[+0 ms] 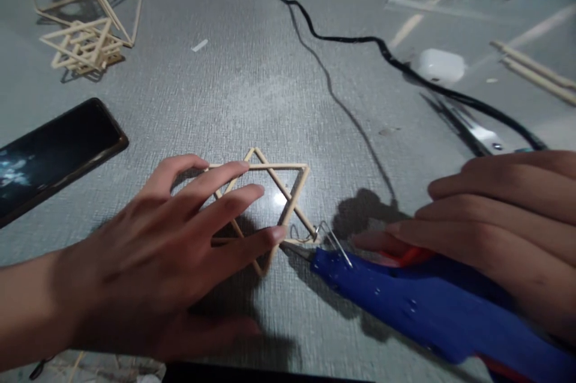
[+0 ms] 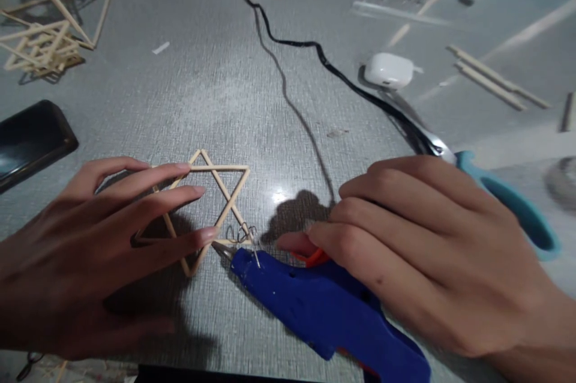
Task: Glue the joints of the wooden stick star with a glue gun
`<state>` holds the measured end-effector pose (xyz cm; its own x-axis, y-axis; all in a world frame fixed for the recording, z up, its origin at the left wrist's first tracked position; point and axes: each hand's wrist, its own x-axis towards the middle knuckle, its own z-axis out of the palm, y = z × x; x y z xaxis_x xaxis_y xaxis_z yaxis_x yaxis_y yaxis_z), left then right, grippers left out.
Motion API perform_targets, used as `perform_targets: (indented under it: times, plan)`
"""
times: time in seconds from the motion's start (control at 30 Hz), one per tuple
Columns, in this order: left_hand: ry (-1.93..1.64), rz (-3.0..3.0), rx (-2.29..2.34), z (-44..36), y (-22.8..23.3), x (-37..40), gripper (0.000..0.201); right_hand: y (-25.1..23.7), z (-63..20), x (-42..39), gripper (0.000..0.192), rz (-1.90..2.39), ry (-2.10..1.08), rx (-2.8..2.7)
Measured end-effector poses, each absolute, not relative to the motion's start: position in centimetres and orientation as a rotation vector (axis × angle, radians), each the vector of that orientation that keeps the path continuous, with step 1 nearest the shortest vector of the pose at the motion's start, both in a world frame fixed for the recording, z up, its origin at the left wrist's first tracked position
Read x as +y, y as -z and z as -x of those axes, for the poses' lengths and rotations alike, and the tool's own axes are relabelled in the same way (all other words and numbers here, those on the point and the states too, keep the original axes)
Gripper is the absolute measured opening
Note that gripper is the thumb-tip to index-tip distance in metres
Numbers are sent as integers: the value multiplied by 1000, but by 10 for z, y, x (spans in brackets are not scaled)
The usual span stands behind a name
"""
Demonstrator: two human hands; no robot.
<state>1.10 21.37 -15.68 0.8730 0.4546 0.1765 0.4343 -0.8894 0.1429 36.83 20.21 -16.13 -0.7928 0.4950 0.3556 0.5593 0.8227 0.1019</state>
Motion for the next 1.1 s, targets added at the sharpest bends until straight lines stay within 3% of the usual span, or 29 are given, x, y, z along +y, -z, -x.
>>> perform_targets:
  times: [1.1]
  plan:
    - [-293,-2981,661,-10,156,215,58,166,-376,204,17,797,278,-2713]
